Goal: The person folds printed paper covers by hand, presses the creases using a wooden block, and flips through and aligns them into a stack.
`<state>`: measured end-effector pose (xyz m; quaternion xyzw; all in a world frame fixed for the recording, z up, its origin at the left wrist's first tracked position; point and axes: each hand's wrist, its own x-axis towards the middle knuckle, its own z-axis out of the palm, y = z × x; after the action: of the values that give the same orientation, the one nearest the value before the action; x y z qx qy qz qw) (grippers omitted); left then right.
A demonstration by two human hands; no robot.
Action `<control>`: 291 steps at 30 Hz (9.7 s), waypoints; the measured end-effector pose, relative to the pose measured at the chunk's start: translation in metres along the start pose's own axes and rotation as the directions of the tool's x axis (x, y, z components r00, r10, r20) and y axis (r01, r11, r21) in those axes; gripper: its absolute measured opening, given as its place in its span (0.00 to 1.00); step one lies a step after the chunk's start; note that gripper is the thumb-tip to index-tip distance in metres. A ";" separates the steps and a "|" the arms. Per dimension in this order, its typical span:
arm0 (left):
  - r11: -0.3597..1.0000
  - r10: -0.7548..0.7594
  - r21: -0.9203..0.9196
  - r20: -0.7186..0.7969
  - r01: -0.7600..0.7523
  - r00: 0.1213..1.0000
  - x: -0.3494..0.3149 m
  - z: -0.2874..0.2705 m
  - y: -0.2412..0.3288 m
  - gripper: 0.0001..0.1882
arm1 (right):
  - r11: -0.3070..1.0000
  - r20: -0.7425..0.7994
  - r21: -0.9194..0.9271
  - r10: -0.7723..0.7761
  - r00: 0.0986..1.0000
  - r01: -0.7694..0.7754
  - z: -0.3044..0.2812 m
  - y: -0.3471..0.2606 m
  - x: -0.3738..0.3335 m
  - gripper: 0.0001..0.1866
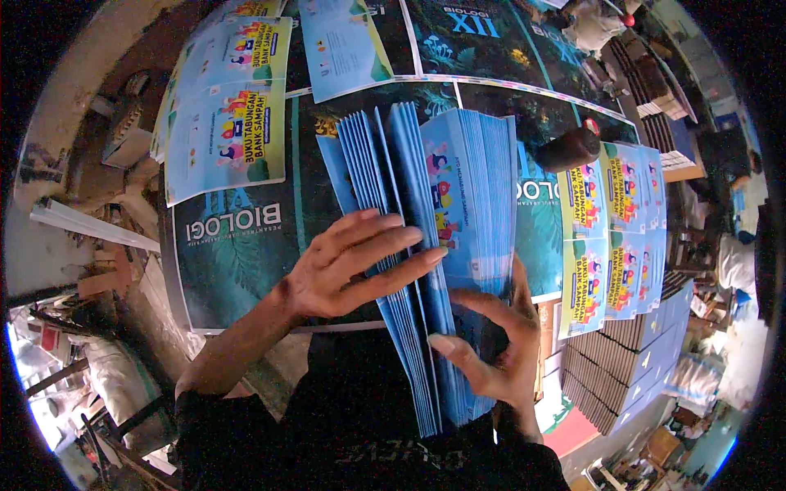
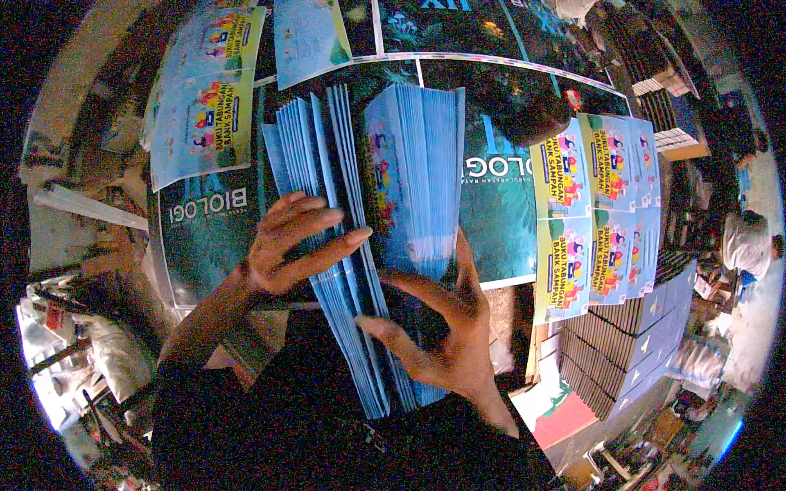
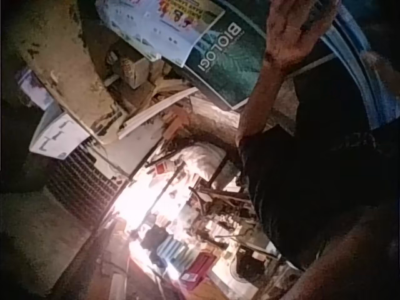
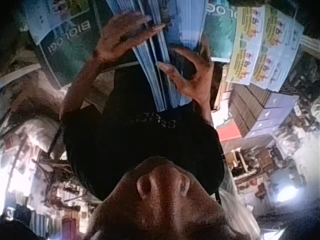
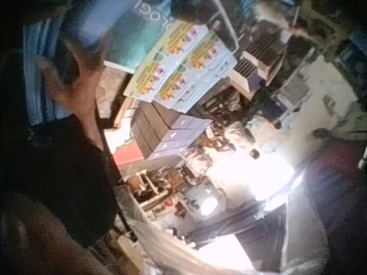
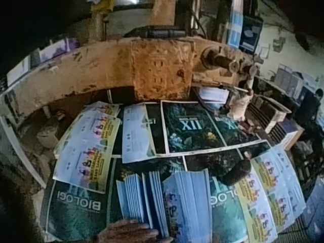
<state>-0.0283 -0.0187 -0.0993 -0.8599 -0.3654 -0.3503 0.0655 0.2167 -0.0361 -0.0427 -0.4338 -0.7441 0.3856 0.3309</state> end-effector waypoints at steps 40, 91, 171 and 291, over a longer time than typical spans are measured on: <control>0.994 0.087 0.065 -0.048 -0.084 0.995 0.005 0.003 -0.001 0.20 | 0.997 0.099 -0.073 0.022 0.995 -0.015 0.002 -0.012 0.005 0.28; 0.509 -0.600 -0.638 0.218 0.577 0.770 0.045 -0.040 0.000 0.27 | 0.753 -0.504 -0.540 0.066 0.861 -0.375 -0.143 0.120 -0.034 0.28; 0.332 -0.723 0.261 -0.546 0.906 0.423 -0.017 -0.087 -0.175 0.29 | 0.849 -0.066 -0.303 -0.472 0.879 0.433 0.028 0.061 0.182 0.20; -0.087 -0.904 -0.856 0.282 0.509 0.320 -0.021 -0.031 0.038 0.27 | 0.873 0.199 -0.444 -0.123 0.972 0.202 0.024 -0.029 0.066 0.33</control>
<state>-0.0306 -0.0702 -0.0844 -0.3169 -0.5208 -0.6143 -0.5010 0.1585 0.0069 -0.0194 -0.4025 -0.8728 0.2028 0.1872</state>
